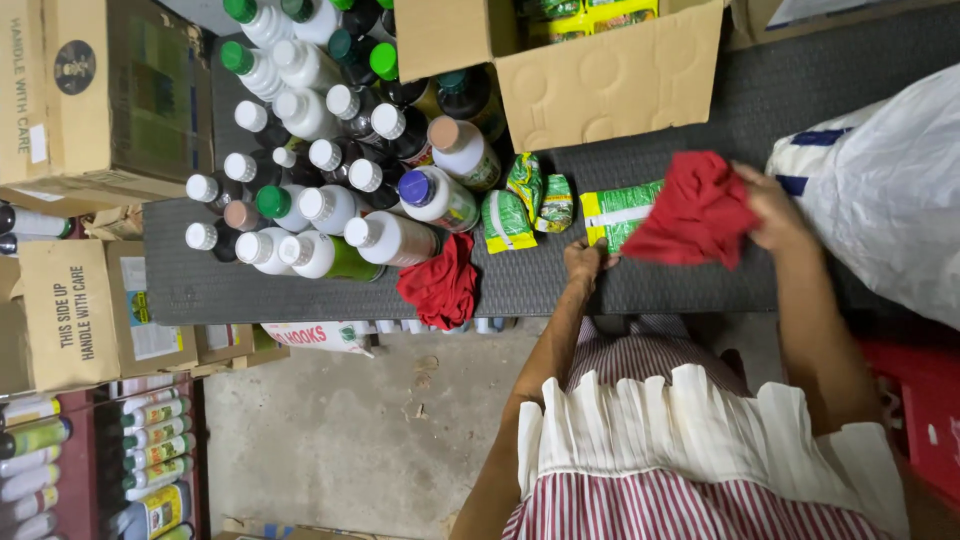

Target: Wiping down agricultural product packets with a cloth and organizing them into a cardboard box.

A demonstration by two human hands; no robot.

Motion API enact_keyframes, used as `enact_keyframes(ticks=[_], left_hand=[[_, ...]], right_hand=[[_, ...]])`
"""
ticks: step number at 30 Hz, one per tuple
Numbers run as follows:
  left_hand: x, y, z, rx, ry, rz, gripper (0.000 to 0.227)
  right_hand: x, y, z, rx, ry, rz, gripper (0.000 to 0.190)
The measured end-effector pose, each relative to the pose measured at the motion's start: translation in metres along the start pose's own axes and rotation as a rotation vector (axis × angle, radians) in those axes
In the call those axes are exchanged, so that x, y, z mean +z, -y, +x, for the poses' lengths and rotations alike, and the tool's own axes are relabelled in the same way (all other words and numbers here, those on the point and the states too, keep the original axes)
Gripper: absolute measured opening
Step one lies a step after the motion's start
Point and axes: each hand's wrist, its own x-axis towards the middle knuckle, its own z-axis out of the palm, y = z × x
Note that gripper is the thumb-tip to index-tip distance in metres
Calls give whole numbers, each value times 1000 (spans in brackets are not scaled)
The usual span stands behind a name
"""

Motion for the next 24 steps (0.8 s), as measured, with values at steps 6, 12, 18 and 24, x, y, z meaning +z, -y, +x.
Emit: enact_keyframes(ticks=[6, 12, 18, 24], left_hand=[[-4, 9, 8, 38, -36, -5, 22], [-3, 15, 12, 58, -16, -13, 24], [7, 0, 3, 43, -54, 8, 22], [8, -4, -5, 35, -44, 5, 23]], right_hand=[[18, 2, -14, -280, -97, -115, 48], [77, 32, -69, -512, -73, -627, 55], [44, -36, -20, -604, -65, -799, 50], [60, -79, 27, -559, -154, -705, 48]])
